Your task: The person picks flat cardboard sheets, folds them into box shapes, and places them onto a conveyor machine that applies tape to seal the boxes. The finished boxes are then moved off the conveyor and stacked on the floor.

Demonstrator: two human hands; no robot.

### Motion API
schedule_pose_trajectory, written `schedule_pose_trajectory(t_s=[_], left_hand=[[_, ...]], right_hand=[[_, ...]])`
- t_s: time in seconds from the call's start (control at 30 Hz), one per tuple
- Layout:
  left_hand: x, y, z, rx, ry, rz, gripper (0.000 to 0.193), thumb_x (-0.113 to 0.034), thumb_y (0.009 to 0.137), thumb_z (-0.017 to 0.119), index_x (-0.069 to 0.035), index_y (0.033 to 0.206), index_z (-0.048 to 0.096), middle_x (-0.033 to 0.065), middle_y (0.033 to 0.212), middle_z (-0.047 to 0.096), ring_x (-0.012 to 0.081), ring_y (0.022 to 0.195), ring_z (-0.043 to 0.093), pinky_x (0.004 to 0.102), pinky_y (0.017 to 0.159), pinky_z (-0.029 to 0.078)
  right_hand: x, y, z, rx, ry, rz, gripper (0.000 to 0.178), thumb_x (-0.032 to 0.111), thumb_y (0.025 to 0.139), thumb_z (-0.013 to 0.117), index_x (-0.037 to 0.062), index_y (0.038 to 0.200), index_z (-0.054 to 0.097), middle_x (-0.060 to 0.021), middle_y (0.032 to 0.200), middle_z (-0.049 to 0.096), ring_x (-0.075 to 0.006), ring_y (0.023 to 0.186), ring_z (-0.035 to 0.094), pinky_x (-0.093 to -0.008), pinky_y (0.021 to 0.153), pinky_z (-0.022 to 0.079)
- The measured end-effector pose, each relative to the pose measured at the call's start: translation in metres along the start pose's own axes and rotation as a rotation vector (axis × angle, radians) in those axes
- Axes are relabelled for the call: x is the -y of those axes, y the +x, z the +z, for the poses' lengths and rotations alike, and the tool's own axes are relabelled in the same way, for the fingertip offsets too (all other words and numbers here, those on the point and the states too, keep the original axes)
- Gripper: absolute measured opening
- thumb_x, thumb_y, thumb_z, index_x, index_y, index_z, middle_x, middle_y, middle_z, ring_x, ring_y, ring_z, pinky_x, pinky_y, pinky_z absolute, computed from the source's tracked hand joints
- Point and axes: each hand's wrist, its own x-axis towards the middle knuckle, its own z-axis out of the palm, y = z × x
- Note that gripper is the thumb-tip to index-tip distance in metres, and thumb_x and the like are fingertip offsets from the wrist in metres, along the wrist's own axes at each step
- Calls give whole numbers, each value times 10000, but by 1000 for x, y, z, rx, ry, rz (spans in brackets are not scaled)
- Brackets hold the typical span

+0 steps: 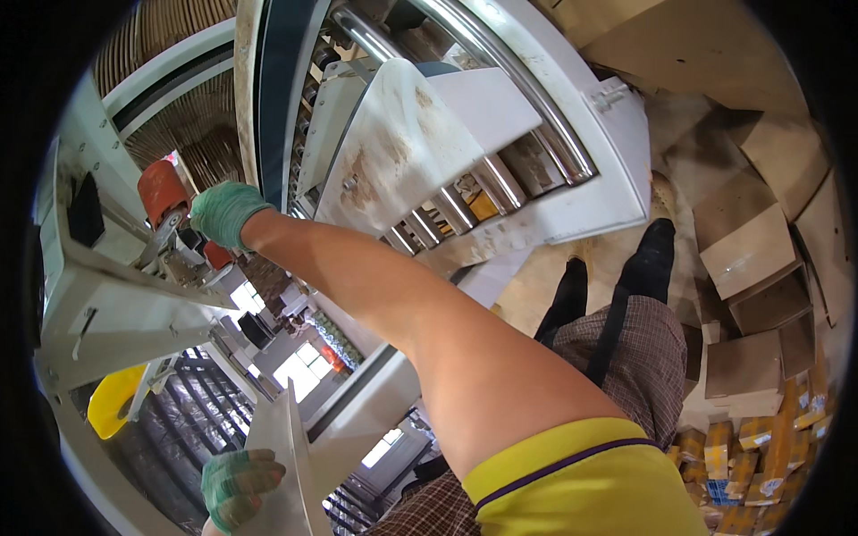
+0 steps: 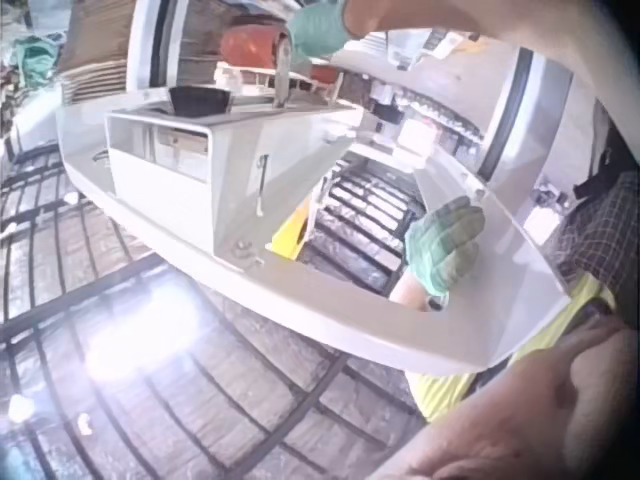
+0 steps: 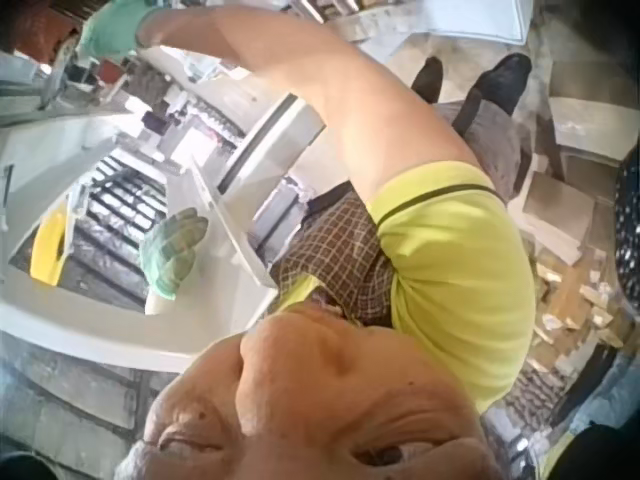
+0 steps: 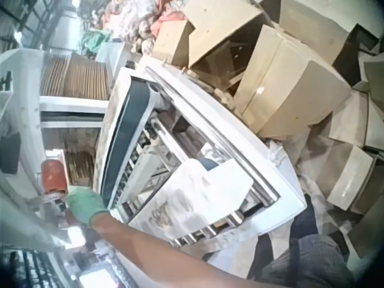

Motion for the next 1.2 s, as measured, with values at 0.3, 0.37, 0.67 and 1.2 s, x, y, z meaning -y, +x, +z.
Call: schedule_pose_trajectory(t_s=[0.3,0.37,0.67,1.2], left_hand=[[-16,7,-6,100,-166,-505,181,-44,680,605,-27,853,658,148,923,675,372,896,658,428,751,550],[-15,10,-4,33,-215,-470,135,-56,694,603,-51,828,619,143,900,674,360,868,666,424,723,555],[-28,23,-4,-19,-243,-420,177,-111,714,606,-117,814,460,134,906,660,348,843,669,457,696,547],[-38,36,-5,-49,-154,-434,266,-151,710,649,-115,873,441,142,916,653,374,842,665,462,688,529]], right_hand=[[4,2,27,57,281,35,311,399,904,473,188,937,698,-142,863,663,-320,811,649,-450,715,512],[2,6,34,22,291,-3,318,398,909,462,185,926,697,-140,847,661,-325,791,646,-451,713,508],[1,3,37,80,235,-65,258,374,860,545,252,1036,689,-51,962,687,-268,895,654,-421,798,502],[1,-4,50,-147,285,-97,209,306,864,558,208,970,708,-68,881,667,-262,843,650,-420,748,498]])
